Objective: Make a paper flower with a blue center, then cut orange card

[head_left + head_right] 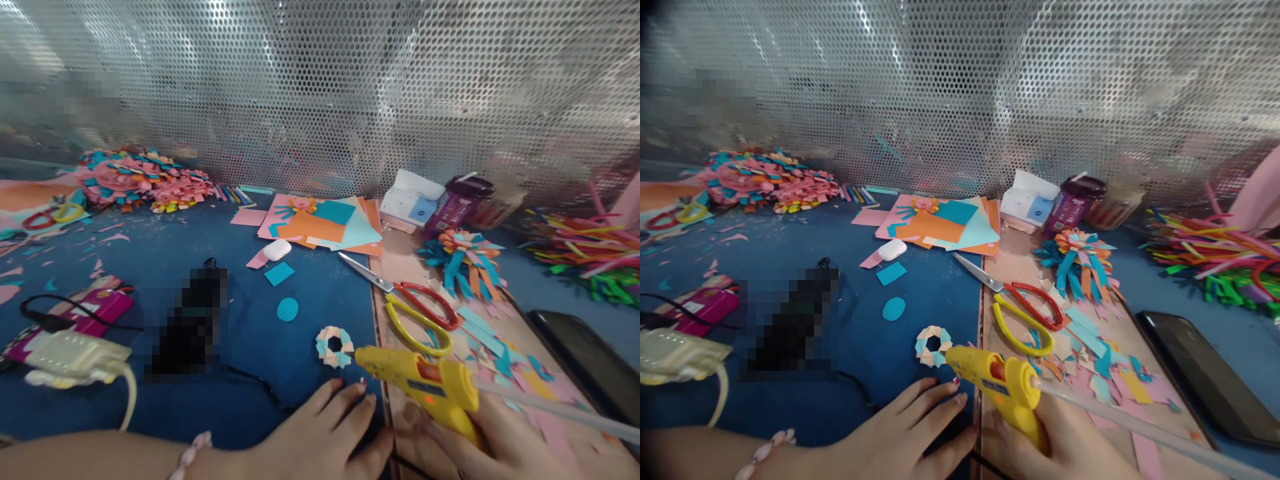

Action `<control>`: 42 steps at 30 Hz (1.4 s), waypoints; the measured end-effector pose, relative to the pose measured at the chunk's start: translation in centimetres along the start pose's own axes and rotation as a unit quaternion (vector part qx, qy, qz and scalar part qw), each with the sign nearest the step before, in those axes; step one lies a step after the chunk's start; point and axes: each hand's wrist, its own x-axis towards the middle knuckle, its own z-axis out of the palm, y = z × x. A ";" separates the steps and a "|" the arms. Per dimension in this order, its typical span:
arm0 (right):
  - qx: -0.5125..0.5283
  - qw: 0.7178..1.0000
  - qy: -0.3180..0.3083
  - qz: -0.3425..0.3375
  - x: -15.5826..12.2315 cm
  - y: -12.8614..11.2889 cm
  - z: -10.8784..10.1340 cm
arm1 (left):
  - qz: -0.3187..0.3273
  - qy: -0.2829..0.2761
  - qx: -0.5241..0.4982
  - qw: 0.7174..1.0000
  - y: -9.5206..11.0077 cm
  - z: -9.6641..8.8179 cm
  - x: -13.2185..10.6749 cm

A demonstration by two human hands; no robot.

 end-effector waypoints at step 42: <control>-0.058 0.992 0.023 0.110 -0.5 3.2 1.6 | 0.010 0.048 0.040 0.998 0.1 0.5 -0.2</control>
